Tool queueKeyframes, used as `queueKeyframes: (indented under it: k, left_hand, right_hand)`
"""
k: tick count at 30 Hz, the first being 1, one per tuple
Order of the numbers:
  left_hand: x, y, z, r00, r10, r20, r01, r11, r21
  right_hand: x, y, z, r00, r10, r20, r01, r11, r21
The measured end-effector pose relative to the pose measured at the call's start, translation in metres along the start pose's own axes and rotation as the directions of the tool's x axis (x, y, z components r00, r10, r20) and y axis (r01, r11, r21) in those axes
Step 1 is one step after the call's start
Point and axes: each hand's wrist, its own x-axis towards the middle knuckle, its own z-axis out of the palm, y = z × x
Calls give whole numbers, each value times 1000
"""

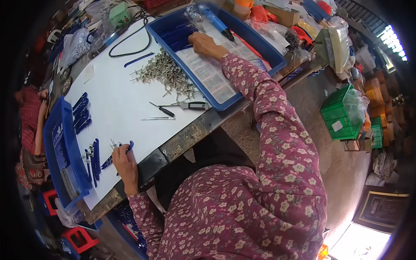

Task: The recorder is assembling small blue plastic parts by inserting metal components into them at a manual workstation.

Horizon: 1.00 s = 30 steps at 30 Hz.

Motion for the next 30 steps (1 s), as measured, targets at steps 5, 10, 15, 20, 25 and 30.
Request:
queueKeyframes:
  k: [5, 10, 15, 20, 25, 30]
  left_hand:
    - [5, 13, 23, 999, -26, -43, 25, 1000, -10]
    - [15, 29, 8, 982, -103, -156, 78, 984, -157]
    - [20, 45, -17, 919, -373, -132, 226, 768, -599]
    - [25, 59, -35, 893, -447, -46, 159, 409, -899]
    - [26, 66, -47, 882, -470, 44, 99, 92, -991]
    - [21, 78, -42, 837, -466, 285, 217, -196, -956]
  right_hand:
    - [2, 5, -11, 971, -233, 43, 236, 928, -289]
    - [0, -2, -19, 957, -278, 87, 291, 910, -296]
    - [-1, -17, -55, 957, -90, 277, 166, 950, -264]
    - [-16, -33, -91, 992, -126, -2, 123, 968, 218]
    - [-43, -120, -135, 993, 85, 86, -120, 668, 734]
    - [-89, -182, -115, 919, -144, 367, -357, 93, 929]
